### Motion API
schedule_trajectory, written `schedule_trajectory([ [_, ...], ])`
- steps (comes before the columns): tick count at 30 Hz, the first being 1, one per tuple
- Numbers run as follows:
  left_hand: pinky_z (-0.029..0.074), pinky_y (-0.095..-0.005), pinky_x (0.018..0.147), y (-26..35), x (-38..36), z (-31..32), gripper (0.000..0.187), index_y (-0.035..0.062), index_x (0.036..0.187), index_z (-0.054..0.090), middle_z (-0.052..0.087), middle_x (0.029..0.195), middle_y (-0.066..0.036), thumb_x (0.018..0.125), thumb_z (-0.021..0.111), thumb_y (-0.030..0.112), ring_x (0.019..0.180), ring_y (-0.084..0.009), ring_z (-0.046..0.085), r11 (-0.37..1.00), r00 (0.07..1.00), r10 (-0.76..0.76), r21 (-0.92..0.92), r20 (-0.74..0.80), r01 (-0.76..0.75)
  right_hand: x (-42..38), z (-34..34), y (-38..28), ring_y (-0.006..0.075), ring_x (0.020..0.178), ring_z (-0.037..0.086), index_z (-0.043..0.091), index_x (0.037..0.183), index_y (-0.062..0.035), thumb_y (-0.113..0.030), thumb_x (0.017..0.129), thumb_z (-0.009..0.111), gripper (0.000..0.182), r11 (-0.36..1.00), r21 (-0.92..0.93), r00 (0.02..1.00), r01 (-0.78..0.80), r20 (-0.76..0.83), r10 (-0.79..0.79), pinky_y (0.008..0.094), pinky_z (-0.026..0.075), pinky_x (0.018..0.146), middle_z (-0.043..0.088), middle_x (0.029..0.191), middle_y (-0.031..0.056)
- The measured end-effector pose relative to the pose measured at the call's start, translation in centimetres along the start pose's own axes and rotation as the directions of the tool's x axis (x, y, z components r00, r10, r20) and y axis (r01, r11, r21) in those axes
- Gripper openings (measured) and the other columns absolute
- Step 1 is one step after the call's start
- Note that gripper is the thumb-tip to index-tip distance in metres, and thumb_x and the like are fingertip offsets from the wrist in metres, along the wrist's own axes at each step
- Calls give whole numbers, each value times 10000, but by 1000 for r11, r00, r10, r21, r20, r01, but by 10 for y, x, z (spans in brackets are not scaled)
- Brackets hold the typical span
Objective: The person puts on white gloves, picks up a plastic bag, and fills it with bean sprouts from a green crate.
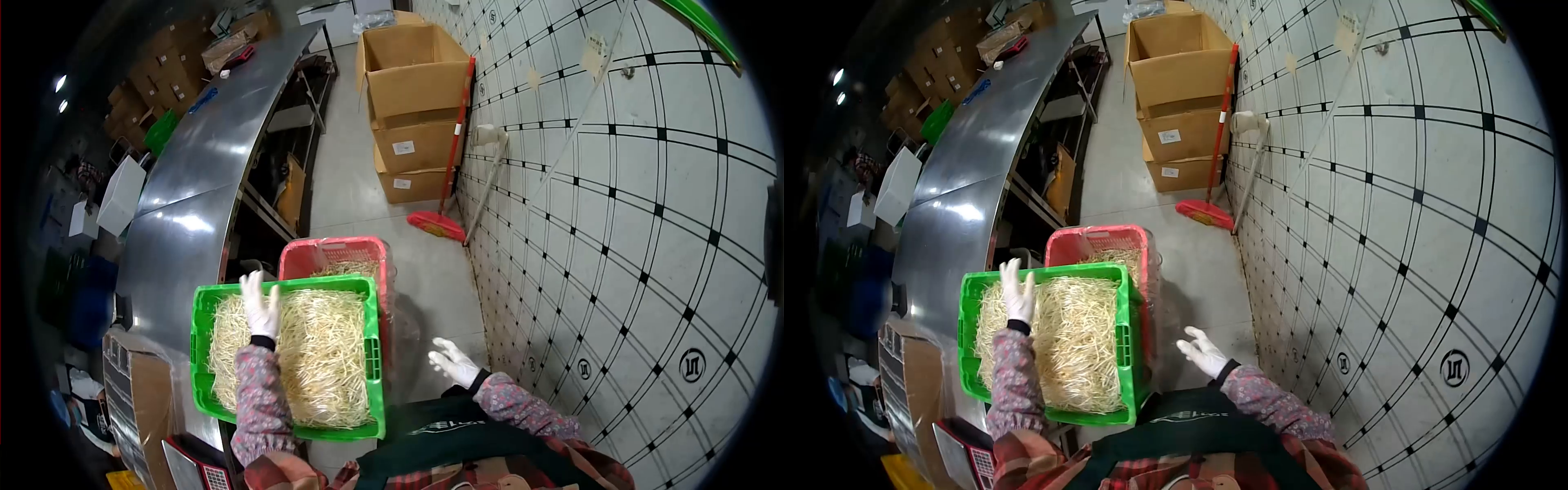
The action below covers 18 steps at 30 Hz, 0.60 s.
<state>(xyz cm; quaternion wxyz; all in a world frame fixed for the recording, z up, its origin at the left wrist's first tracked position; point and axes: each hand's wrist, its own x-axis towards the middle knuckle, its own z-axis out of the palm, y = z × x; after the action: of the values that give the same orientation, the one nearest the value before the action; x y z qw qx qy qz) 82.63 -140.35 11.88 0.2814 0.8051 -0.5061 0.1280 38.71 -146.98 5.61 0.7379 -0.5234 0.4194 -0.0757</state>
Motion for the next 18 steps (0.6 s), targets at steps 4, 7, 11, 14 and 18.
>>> schedule_trajectory([
  [4, 337, -446, 1023, 86, 38, 83, 412, 38, 1174, 538, 511, 1254, -173, 811, 665, 186, 1246, -396, 389, 972, 975, 221, -84, 24, -219, 17, -72, 41, 202, 1108, 529, 466, 1258, 0, -284, 898, 594, 476, 997, -69, 997, 25, -67, -29, 330, 416, 958, 545, 1217, 133],
  [7, 370, -463, 961, 75, 23, 154, 418, 59, 1106, 602, 608, 1100, -176, 866, 547, 397, 1075, -361, 538, 990, 955, 112, -110, 275, -85, 49, -101, 9, 228, 1167, 506, 502, 1222, 11, -313, 887, 600, 476, 988, -91, 988, 125, -84, -132, 351, 386, 1001, 556, 1215, 158],
  [11, 398, -454, 822, 100, 22, 157, 402, 150, 790, 704, 671, 782, -109, 865, 470, 468, 807, -285, 620, 976, 908, -87, 217, 409, -4, 128, -125, -47, 194, 1101, 546, 550, 1174, -6, -267, 887, 602, 391, 945, -167, 959, 280, -1, -284, 327, 413, 967, 602, 1142, 124],
  [14, 402, -457, 744, 106, 29, 151, 388, 145, 783, 702, 669, 761, -114, 862, 469, 445, 744, -299, 620, 961, 851, -131, 276, 508, -17, 198, -122, -123, 163, 984, 590, 677, 977, -47, -199, 863, 619, 198, 815, -337, 877, 471, 78, -475, 315, 455, 888, 644, 1013, 88],
  [18, 417, -491, 768, 108, 44, 146, 416, 166, 844, 714, 668, 766, -136, 851, 449, 487, 788, -310, 630, 964, 705, -234, 256, 669, 77, 313, -121, -206, 135, 834, 616, 687, 883, -37, -180, 822, 666, 157, 822, -234, 854, 520, 174, -491, 294, 486, 778, 663, 864, 63],
])
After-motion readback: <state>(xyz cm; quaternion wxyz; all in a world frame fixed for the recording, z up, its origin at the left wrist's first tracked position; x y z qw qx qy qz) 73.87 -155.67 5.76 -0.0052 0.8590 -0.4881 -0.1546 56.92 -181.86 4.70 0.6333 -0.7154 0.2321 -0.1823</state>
